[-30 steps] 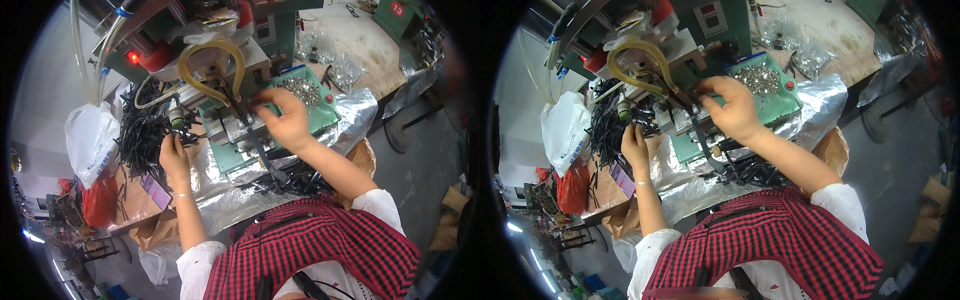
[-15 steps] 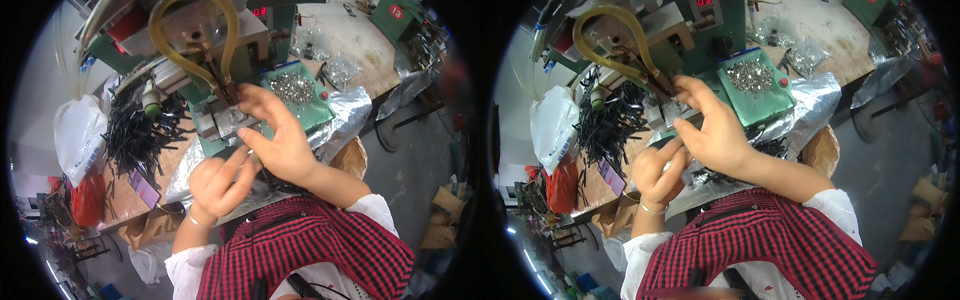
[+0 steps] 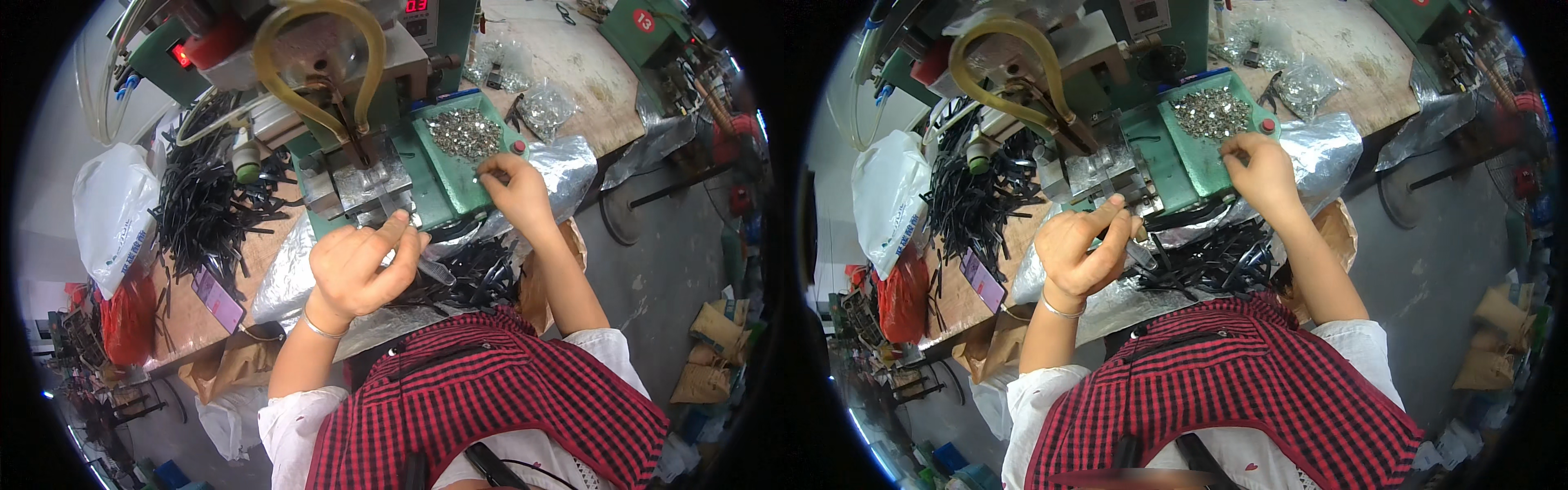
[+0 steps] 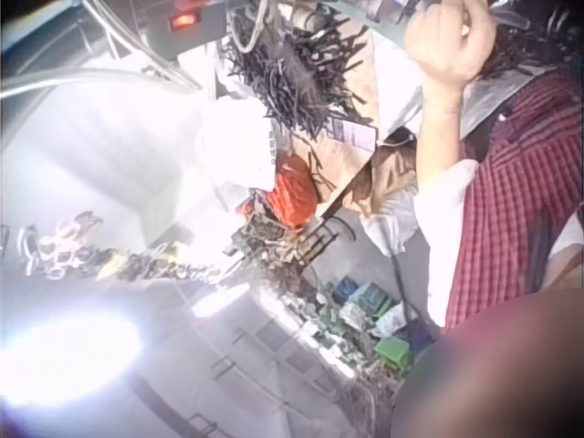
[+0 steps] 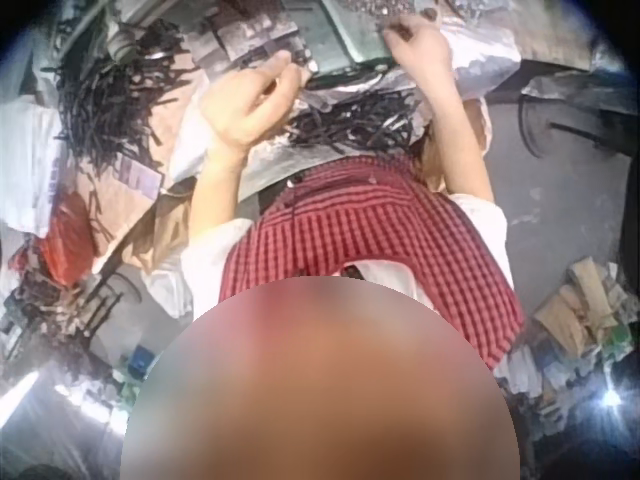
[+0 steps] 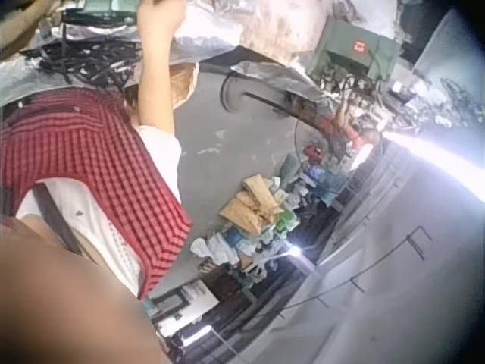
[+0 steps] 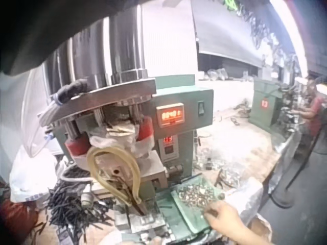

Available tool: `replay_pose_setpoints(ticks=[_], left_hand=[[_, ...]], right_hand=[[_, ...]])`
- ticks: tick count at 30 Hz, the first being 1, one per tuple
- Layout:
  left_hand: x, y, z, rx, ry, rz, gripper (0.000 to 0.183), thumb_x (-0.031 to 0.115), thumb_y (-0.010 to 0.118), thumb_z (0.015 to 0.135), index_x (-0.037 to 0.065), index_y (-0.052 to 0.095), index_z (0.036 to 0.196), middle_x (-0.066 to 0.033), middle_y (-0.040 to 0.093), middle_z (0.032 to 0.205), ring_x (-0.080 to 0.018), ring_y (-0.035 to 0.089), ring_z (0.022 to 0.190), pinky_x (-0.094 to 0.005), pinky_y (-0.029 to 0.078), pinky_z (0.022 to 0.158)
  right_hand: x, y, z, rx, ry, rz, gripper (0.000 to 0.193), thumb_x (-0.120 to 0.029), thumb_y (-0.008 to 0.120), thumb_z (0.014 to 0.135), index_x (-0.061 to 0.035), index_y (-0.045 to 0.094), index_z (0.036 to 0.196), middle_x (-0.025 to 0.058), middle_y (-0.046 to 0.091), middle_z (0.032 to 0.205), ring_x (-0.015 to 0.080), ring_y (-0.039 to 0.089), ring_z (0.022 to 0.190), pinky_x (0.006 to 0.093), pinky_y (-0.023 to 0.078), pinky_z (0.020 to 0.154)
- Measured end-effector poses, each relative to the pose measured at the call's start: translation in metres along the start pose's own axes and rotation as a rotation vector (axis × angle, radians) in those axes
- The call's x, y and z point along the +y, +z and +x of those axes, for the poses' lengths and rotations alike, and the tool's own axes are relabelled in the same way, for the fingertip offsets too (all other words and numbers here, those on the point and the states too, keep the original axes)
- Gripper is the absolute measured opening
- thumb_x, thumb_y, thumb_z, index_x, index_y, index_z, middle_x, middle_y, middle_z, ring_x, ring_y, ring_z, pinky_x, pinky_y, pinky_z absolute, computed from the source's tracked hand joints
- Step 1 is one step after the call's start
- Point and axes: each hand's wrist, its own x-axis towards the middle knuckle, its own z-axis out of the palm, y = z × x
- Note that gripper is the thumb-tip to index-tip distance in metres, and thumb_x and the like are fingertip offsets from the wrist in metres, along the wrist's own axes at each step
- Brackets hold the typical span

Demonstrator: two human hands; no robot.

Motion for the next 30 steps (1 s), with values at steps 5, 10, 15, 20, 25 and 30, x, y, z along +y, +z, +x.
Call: replay_pose_setpoints(ticks=[5,10,15,20,25,30], left_hand=[[0.014,-0.013,-0.004,-0.084,-0.181,-0.063,0.032,0.005,0.089,0.073,0.007,0.076,0.102,-0.0123,0.079,0.105,-0.0181,0.068,0.067,-0.0285,0.051,0.054],[0.042,-0.038,-0.034,-0.095,-0.359,-0.095,0.044,0.008,0.083,0.080,0.007,0.072,0.122,-0.0129,0.076,0.119,-0.0164,0.062,0.065,-0.0289,0.049,0.058],[0.024,-0.118,-0.044,0.455,-0.661,0.258,0.024,-0.004,0.075,0.086,0.003,0.075,0.108,-0.0164,0.073,0.096,-0.0246,0.066,0.071,-0.0296,0.053,0.068],[-0.070,-0.126,-0.064,-0.138,-0.627,0.602,0.019,-0.006,0.072,0.081,0.004,0.074,0.097,-0.0156,0.072,0.115,-0.0332,0.064,0.098,-0.0410,0.052,0.090],[-0.137,-0.084,-0.192,-0.461,-0.719,0.654,0.022,-0.001,0.069,0.073,0.006,0.071,0.093,-0.0170,0.060,0.145,-0.0419,0.056,0.112,-0.0506,0.044,0.103],[-0.123,-0.067,-0.170,-0.075,-0.771,0.419,0.016,0.002,0.074,0.088,0.004,0.074,0.103,-0.0118,0.074,0.118,-0.0289,0.066,0.092,-0.0347,0.053,0.085]], right_hand=[[-0.016,0.001,0.003,0.001,-0.243,-0.285,0.012,-0.010,0.076,0.081,-0.0071,0.072,0.091,0.0139,0.067,0.095,0.0367,0.064,0.102,0.0482,0.051,0.089],[-0.006,0.019,-0.001,0.209,-0.327,-0.390,0.008,-0.007,0.070,0.086,-0.0051,0.066,0.093,0.0151,0.068,0.085,0.0391,0.066,0.085,0.0518,0.051,0.077],[-0.013,0.011,-0.002,0.278,-0.254,-0.134,0.010,-0.007,0.068,0.091,-0.0033,0.072,0.100,0.0145,0.075,0.092,0.0301,0.074,0.086,0.0397,0.056,0.079],[-0.026,0.020,0.010,0.287,-0.255,0.051,0.015,-0.007,0.070,0.091,-0.0024,0.076,0.103,0.0142,0.077,0.097,0.0293,0.074,0.088,0.0370,0.056,0.082],[-0.021,0.017,0.007,0.280,-0.144,0.048,0.017,-0.009,0.071,0.091,-0.0030,0.078,0.105,0.0146,0.077,0.098,0.0296,0.074,0.090,0.0368,0.055,0.083],[0.019,-0.010,-0.020,0.498,-0.144,-0.088,0.015,-0.005,0.073,0.088,-0.0045,0.078,0.102,0.0127,0.076,0.096,0.0270,0.072,0.090,0.0360,0.055,0.084]])
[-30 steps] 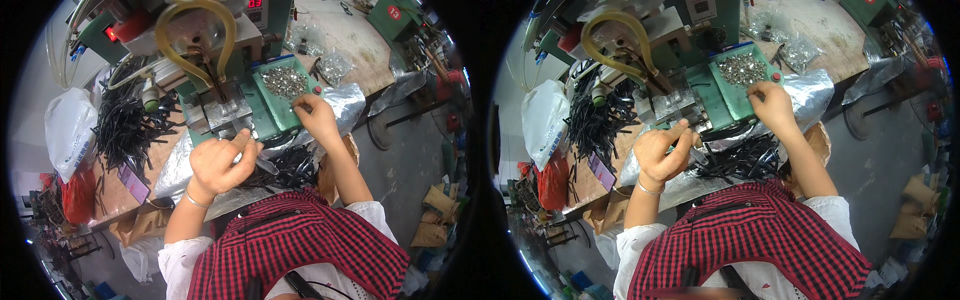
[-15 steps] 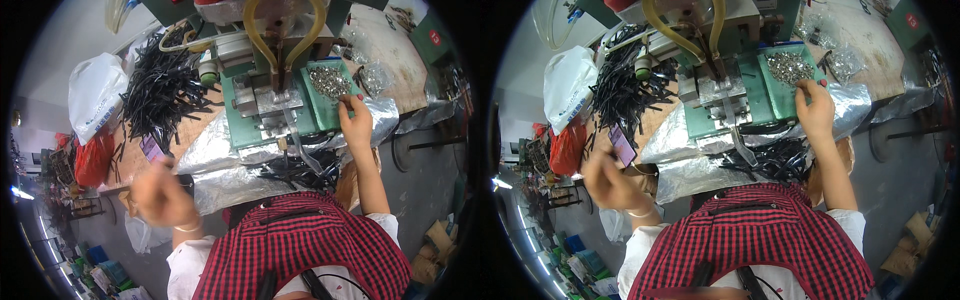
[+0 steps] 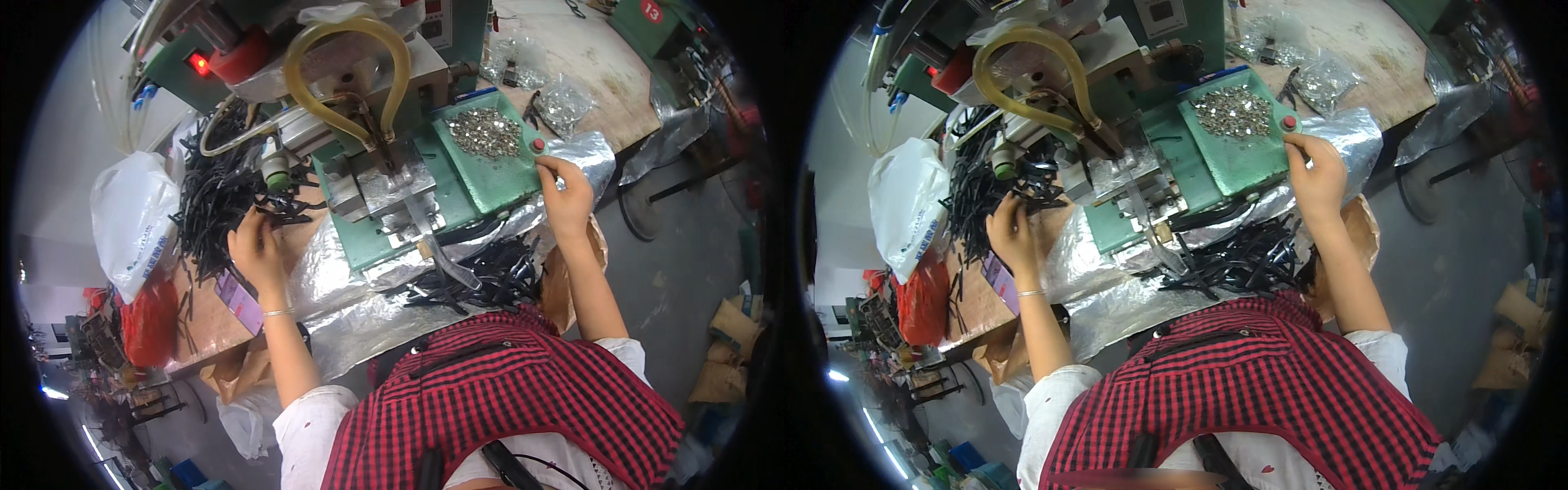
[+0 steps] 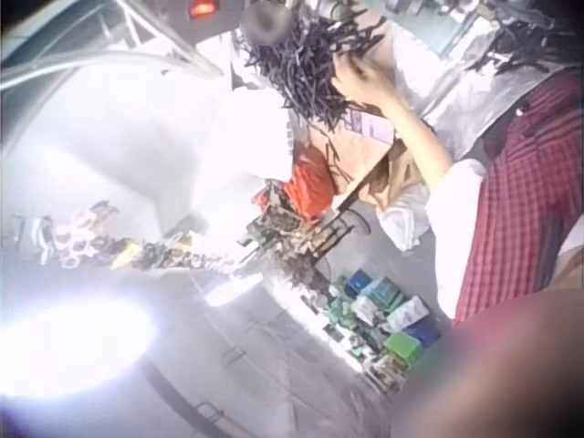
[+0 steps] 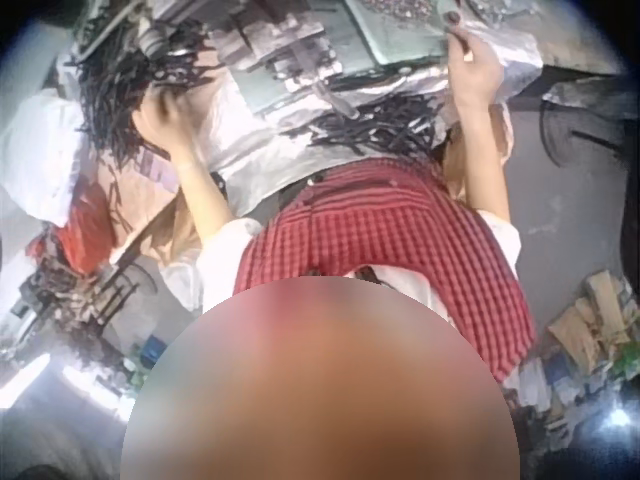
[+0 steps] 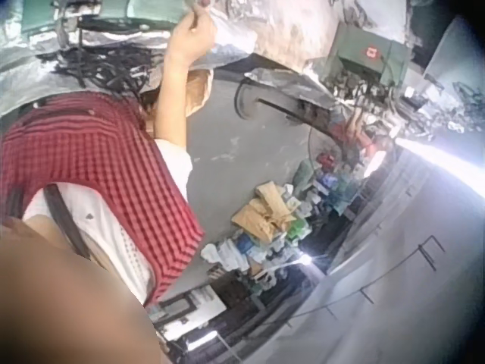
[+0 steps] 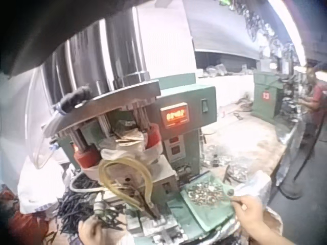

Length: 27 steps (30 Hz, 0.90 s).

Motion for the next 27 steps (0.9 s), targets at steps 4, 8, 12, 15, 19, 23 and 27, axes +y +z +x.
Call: replay_pose_setpoints(ticks=[4,8,12,15,19,23,27], left_hand=[[0.022,0.001,0.014,0.016,-0.442,-0.763,0.020,0.008,0.065,0.104,0.000,0.061,0.121,-0.0070,0.075,0.090,-0.0108,0.068,0.081,-0.0232,0.052,0.076],[0.036,-0.003,0.023,-0.140,-0.509,-0.905,0.021,0.009,0.060,0.107,-0.002,0.063,0.125,-0.0099,0.076,0.102,-0.0137,0.072,0.093,-0.0252,0.055,0.084],[0.041,0.019,0.002,-0.166,-0.638,-0.862,0.022,0.018,0.065,0.106,-0.003,0.069,0.108,-0.0109,0.076,0.093,-0.0152,0.072,0.083,-0.0244,0.054,0.073],[0.065,0.001,-0.006,-0.110,-0.873,-0.847,0.034,0.034,0.064,0.107,0.003,0.068,0.093,-0.0037,0.069,0.071,-0.0090,0.062,0.064,-0.0225,0.042,0.049],[0.094,-0.021,0.011,-0.030,-0.562,-0.857,0.034,0.031,0.055,0.111,0.000,0.069,0.104,-0.0071,0.071,0.086,-0.0103,0.062,0.067,-0.0239,0.046,0.057],[0.173,-0.073,0.056,0.229,-0.144,-0.999,0.021,0.019,0.056,0.110,-0.001,0.062,0.110,-0.0141,0.071,0.092,-0.0164,0.067,0.074,-0.0225,0.053,0.056],[0.193,-0.074,0.062,0.258,0.168,-0.842,0.011,0.006,0.060,0.105,-0.005,0.060,0.109,-0.0220,0.071,0.100,-0.0236,0.071,0.085,-0.0289,0.061,0.061]], right_hand=[[-0.021,0.002,-0.003,-0.006,0.091,0.244,0.014,-0.002,0.071,0.088,-0.0017,0.077,0.101,0.0117,0.076,0.099,0.0258,0.072,0.092,0.0360,0.054,0.085],[-0.092,0.023,0.019,-0.118,-0.246,0.392,0.014,0.000,0.070,0.087,-0.0016,0.075,0.100,0.0133,0.076,0.101,0.0280,0.072,0.094,0.0363,0.055,0.086],[-0.134,0.065,0.025,-0.173,-0.245,0.663,0.020,-0.003,0.072,0.084,-0.0016,0.071,0.104,0.0126,0.074,0.098,0.0288,0.073,0.093,0.0360,0.055,0.084],[-0.139,0.074,0.006,-0.250,-0.108,0.762,0.031,0.003,0.073,0.089,0.0021,0.061,0.118,0.0084,0.072,0.104,0.0159,0.071,0.099,0.0284,0.053,0.091],[-0.147,0.072,0.002,-0.217,-0.020,0.837,0.033,0.003,0.074,0.088,0.0021,0.061,0.118,0.0083,0.071,0.110,0.0154,0.071,0.100,0.0286,0.054,0.090],[-0.157,0.074,0.000,-0.210,-0.011,0.918,0.037,0.003,0.075,0.086,0.0016,0.061,0.120,0.0089,0.071,0.113,0.0160,0.072,0.096,0.0294,0.054,0.089],[-0.179,0.059,0.000,-0.262,0.149,1.066,0.048,0.004,0.072,0.087,0.0022,0.054,0.132,0.0110,0.069,0.120,0.0161,0.069,0.102,0.0300,0.053,0.093]])
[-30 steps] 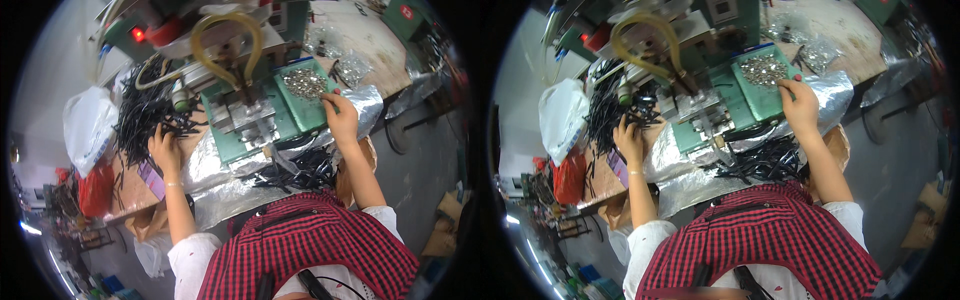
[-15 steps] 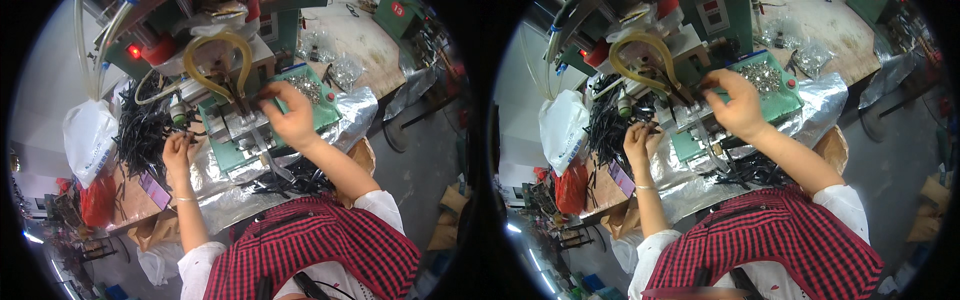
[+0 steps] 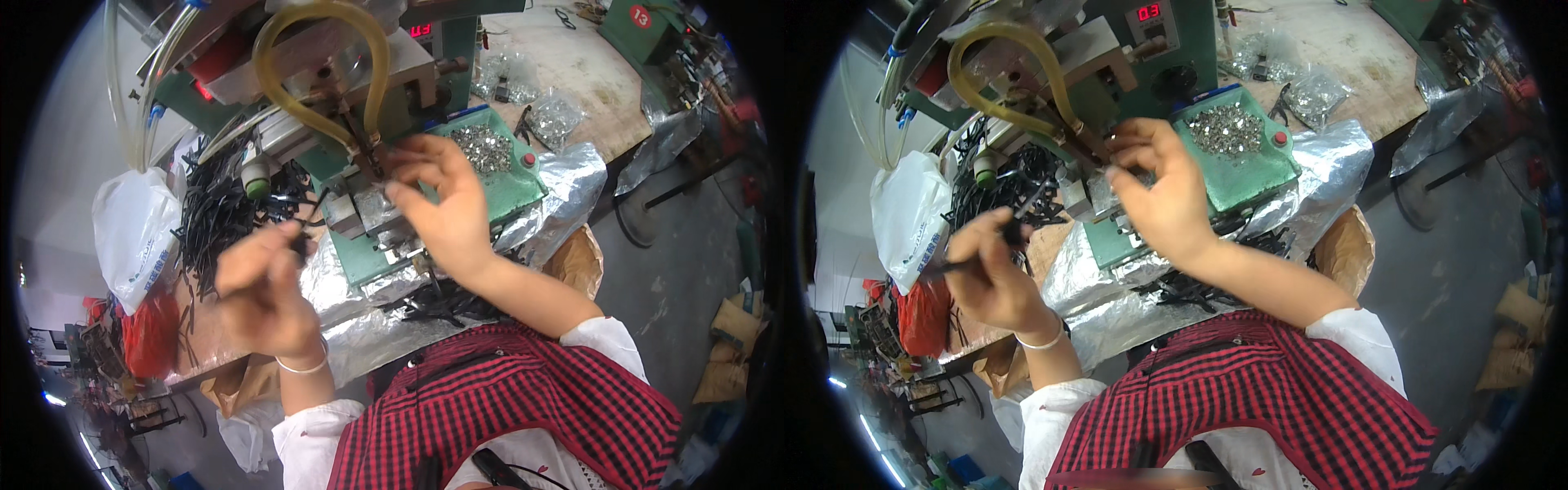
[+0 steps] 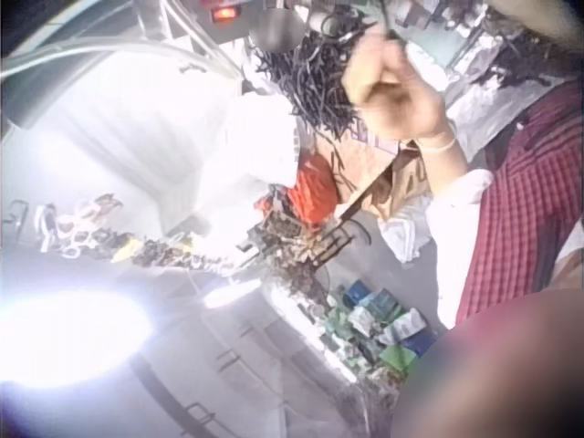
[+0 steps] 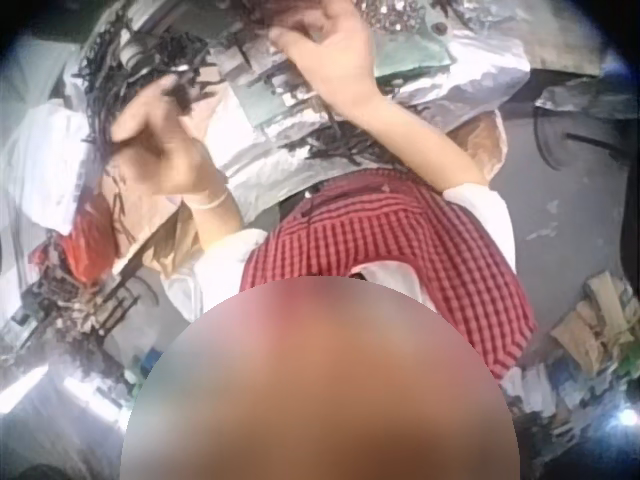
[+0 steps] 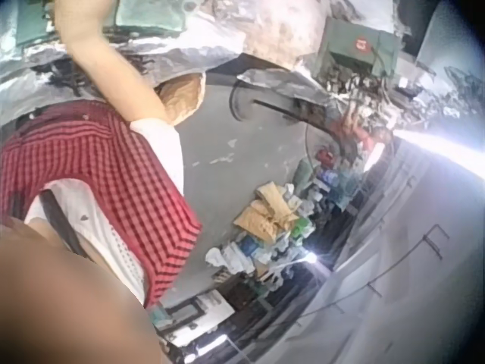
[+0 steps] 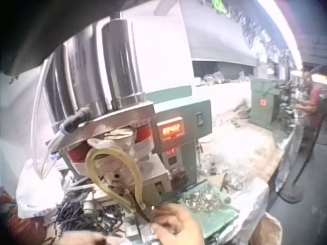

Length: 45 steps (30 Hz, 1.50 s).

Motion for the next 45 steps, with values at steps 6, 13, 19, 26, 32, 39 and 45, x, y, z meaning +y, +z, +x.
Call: replay_pose_setpoints(ticks=[6,13,19,26,32,39,45], left_hand=[[-0.001,0.032,-0.035,-0.452,0.415,0.285,0.026,0.009,0.087,0.075,0.007,0.075,0.098,-0.0125,0.077,0.103,-0.0173,0.064,0.064,-0.0259,0.045,0.053],[-0.016,0.051,-0.043,-0.434,0.524,0.307,0.023,0.012,0.087,0.078,0.011,0.072,0.095,-0.0076,0.076,0.097,-0.0095,0.058,0.060,-0.0237,0.042,0.051],[-0.017,0.047,-0.047,-0.463,0.479,0.283,0.030,0.006,0.087,0.074,0.009,0.074,0.101,-0.0106,0.077,0.101,-0.0142,0.062,0.059,-0.0271,0.044,0.049],[0.004,0.032,-0.063,-0.512,0.137,0.208,0.043,0.001,0.084,0.070,0.004,0.076,0.112,-0.0153,0.076,0.121,-0.0207,0.074,0.082,-0.0291,0.053,0.064],[0.037,-0.051,-0.065,-0.376,0.028,0.306,0.029,-0.002,0.079,0.081,0.002,0.074,0.110,-0.0143,0.076,0.117,-0.0189,0.067,0.071,-0.0286,0.050,0.062],[-0.056,-0.075,-0.012,-0.393,0.031,0.895,0.025,-0.006,0.076,0.078,0.009,0.080,0.098,-0.0140,0.072,0.122,-0.0312,0.065,0.098,-0.0405,0.051,0.090],[-0.195,-0.097,-0.096,-0.618,-0.127,1.071,0.021,0.011,0.079,0.074,0.015,0.083,0.094,-0.0114,0.058,0.150,-0.0372,0.057,0.119,-0.0481,0.043,0.108]], right_hand=[[-0.024,-0.033,0.008,-0.294,0.066,-0.259,0.059,-0.005,0.073,0.087,0.0003,0.053,0.142,0.0159,0.068,0.131,0.0254,0.065,0.124,0.0373,0.050,0.107],[0.073,-0.173,0.038,0.241,-0.067,-0.607,0.042,-0.003,0.068,0.089,-0.0037,0.064,0.131,0.0150,0.073,0.119,0.0260,0.069,0.114,0.0365,0.053,0.099],[0.039,-0.158,0.007,-0.004,0.105,-1.073,0.018,-0.006,0.072,0.083,-0.0049,0.076,0.101,0.0151,0.075,0.098,0.0339,0.070,0.099,0.0417,0.054,0.090],[0.059,-0.156,0.007,-0.056,-0.226,-1.438,0.012,-0.009,0.074,0.082,-0.0059,0.068,0.092,0.0138,0.066,0.095,0.0374,0.063,0.098,0.0492,0.051,0.085],[0.041,-0.145,-0.006,0.172,0.096,-1.155,0.015,-0.013,0.074,0.085,-0.0038,0.072,0.095,0.0103,0.074,0.084,0.0279,0.071,0.077,0.0377,0.056,0.073],[0.047,-0.133,0.011,0.145,0.024,-0.913,0.017,-0.013,0.074,0.086,-0.0028,0.073,0.100,0.0068,0.075,0.083,0.0142,0.071,0.074,0.0300,0.055,0.072],[0.052,-0.152,0.006,0.119,-0.071,-0.912,0.014,-0.009,0.073,0.086,-0.0029,0.072,0.099,0.0079,0.073,0.085,0.0177,0.070,0.076,0.0309,0.054,0.074]])
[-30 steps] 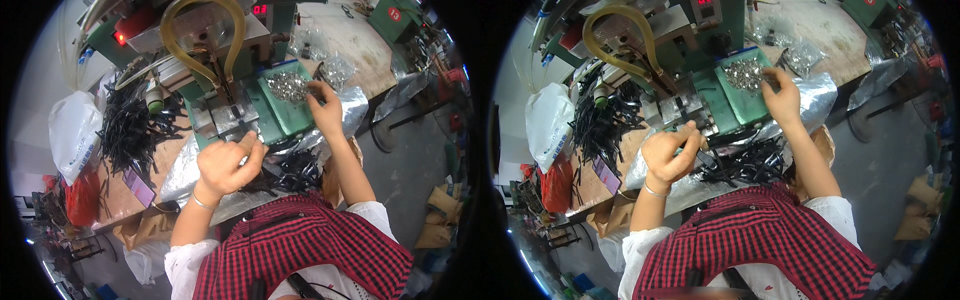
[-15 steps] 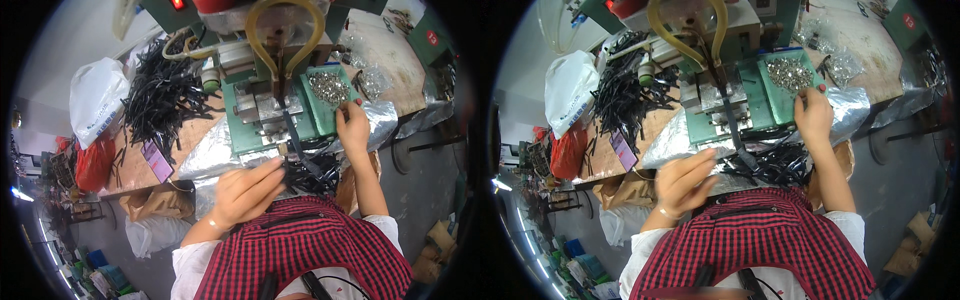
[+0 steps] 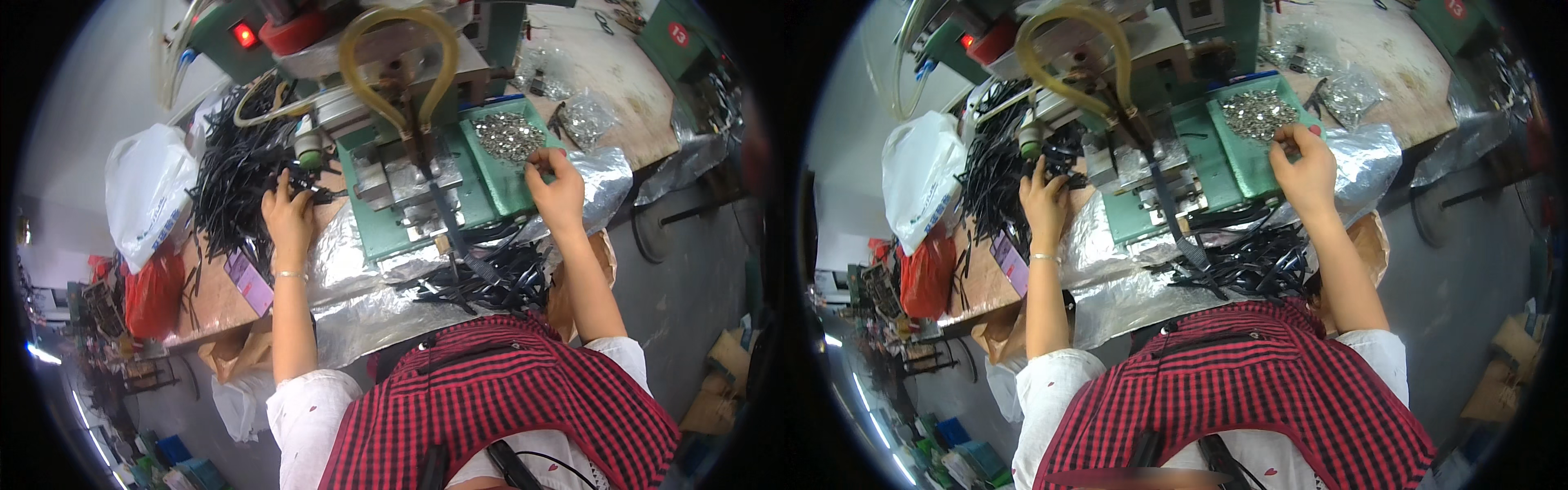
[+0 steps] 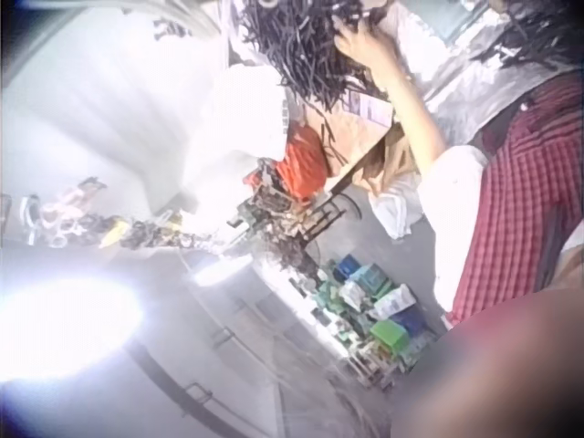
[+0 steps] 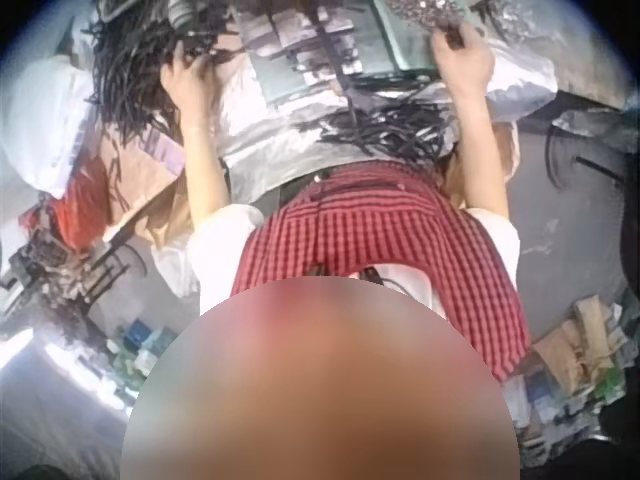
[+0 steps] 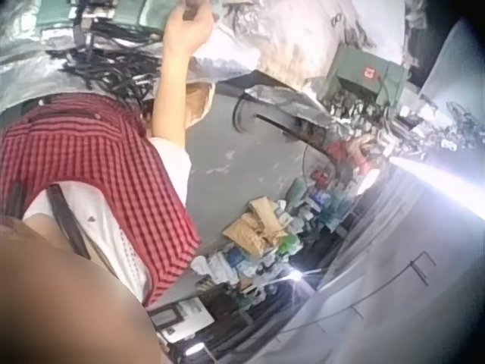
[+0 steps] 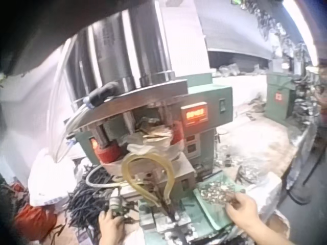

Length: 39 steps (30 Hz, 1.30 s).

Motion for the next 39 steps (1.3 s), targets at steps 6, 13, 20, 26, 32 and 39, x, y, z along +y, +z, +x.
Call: replay_pose_setpoints(ticks=[6,13,20,26,32,39], left_hand=[[0.029,-0.016,0.009,0.192,-0.023,-0.213,0.016,0.007,0.076,0.082,0.013,0.079,0.097,-0.0076,0.067,0.137,-0.0309,0.058,0.098,-0.0409,0.046,0.092],[0.043,-0.011,0.019,0.361,-0.450,-1.078,0.012,0.008,0.069,0.101,0.001,0.065,0.111,0.0016,0.065,0.090,-0.0029,0.054,0.071,-0.0193,0.046,0.060],[0.057,-0.021,-0.002,0.226,-0.620,-1.313,0.023,0.000,0.072,0.096,-0.004,0.066,0.118,-0.0017,0.070,0.096,-0.0065,0.062,0.075,-0.0199,0.047,0.065],[0.125,-0.126,0.021,0.510,-0.196,-1.210,0.004,-0.006,0.064,0.098,-0.003,0.065,0.101,-0.0129,0.072,0.105,-0.0202,0.070,0.079,-0.0269,0.054,0.073],[0.187,-0.164,0.023,0.365,0.626,-0.563,0.021,0.015,0.087,0.078,0.009,0.076,0.095,-0.0093,0.077,0.106,-0.0148,0.062,0.064,-0.0273,0.045,0.055],[0.203,-0.133,0.032,0.440,0.705,-0.554,0.020,0.017,0.087,0.077,0.012,0.073,0.091,-0.0058,0.074,0.095,-0.0082,0.053,0.056,-0.0232,0.038,0.050]], right_hand=[[-0.006,-0.024,-0.017,0.086,0.033,0.108,0.014,-0.005,0.071,0.088,-0.0014,0.074,0.101,0.0106,0.075,0.094,0.0202,0.072,0.086,0.0327,0.055,0.080],[-0.102,0.025,0.016,-0.080,-0.356,0.328,0.013,0.000,0.071,0.088,-0.0005,0.075,0.101,0.0092,0.075,0.099,0.0214,0.071,0.097,0.0317,0.053,0.089],[-0.117,0.060,-0.006,-0.151,-0.004,0.759,0.037,0.004,0.073,0.090,0.0028,0.059,0.124,0.0096,0.070,0.117,0.0137,0.067,0.102,0.0277,0.052,0.093],[-0.149,0.053,-0.006,-0.166,0.069,0.878,0.043,0.002,0.074,0.088,0.0029,0.056,0.128,0.0096,0.070,0.117,0.0146,0.070,0.099,0.0276,0.053,0.091],[-0.150,0.014,-0.010,-0.329,-0.014,0.678,0.053,-0.003,0.071,0.088,-0.0008,0.055,0.139,0.0116,0.071,0.123,0.0211,0.068,0.115,0.0351,0.050,0.103],[-0.009,0.001,0.039,0.144,0.020,0.319,0.046,0.001,0.065,0.093,-0.0011,0.058,0.138,0.0118,0.070,0.124,0.0185,0.066,0.113,0.0306,0.052,0.094]])
